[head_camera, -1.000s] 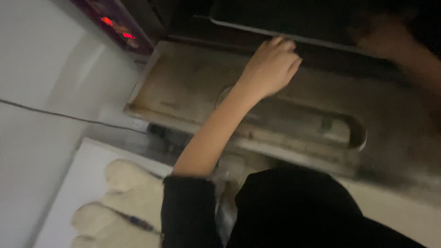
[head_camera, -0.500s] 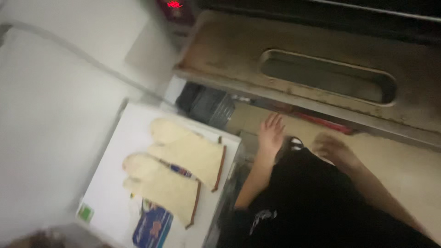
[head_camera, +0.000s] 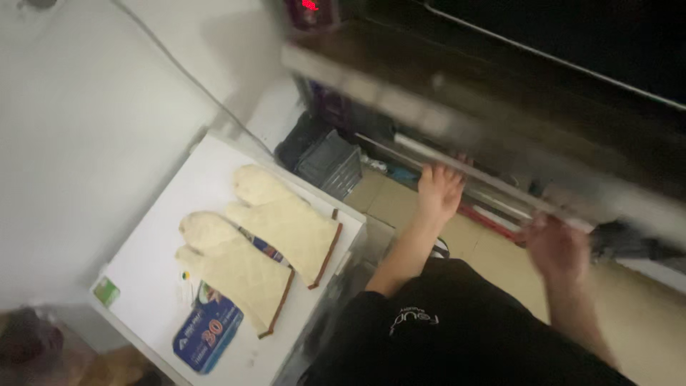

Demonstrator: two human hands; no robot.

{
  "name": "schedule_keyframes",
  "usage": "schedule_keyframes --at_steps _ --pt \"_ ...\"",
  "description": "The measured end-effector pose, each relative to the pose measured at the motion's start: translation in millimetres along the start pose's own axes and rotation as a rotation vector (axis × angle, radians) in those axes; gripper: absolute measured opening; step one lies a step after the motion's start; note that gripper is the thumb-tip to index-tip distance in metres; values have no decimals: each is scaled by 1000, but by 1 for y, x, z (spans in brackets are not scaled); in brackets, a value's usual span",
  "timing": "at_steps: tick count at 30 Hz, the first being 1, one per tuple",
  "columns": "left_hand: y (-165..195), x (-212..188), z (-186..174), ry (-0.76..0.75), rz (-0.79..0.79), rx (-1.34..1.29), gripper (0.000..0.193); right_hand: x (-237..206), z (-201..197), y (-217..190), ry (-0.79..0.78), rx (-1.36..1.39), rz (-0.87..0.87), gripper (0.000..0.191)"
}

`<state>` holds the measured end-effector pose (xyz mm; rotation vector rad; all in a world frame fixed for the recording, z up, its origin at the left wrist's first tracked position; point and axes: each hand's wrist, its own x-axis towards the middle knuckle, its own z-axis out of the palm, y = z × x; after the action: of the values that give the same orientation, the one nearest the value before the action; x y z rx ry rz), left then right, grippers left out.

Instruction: The person places two red flower-shaped dough pieces into an oven, then returns to the counter to open a bag of frozen dough. They take out several round dough pieces and fold each one in half by hand, placing the folded pieces onto a metal tray.

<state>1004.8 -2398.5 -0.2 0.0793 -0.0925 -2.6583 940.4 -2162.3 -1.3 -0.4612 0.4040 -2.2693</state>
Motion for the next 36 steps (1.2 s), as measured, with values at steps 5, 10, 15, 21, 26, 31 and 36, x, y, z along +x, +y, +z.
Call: schedule_keyframes --at_steps 5,10,15,21,26,31,36 --pt "-9 69 80 -221 -90 -122 53 60 27 -65 240 -144 -171 14" --pt "-25 106 140 -372 -15 84 40 99 46 -108 242 -119 -223 28" --pt "-49 130 163 -371 -13 162 55 102 40 -155 68 -170 -88 56" --pt "-84 159 175 -91 191 255 49 -86 -34 -283 297 -837 195 47" --pt "-250 134 150 9 401 630 44 -291 -89 -403 779 -927 -52 40" --pt "-570 83 35 209 177 1561 48 -421 -146 -521 1174 -565 -581 45" --pt "-761 -23 -24 -301 -1043 2540 59 -559 -203 -670 1343 -500 -707 46"
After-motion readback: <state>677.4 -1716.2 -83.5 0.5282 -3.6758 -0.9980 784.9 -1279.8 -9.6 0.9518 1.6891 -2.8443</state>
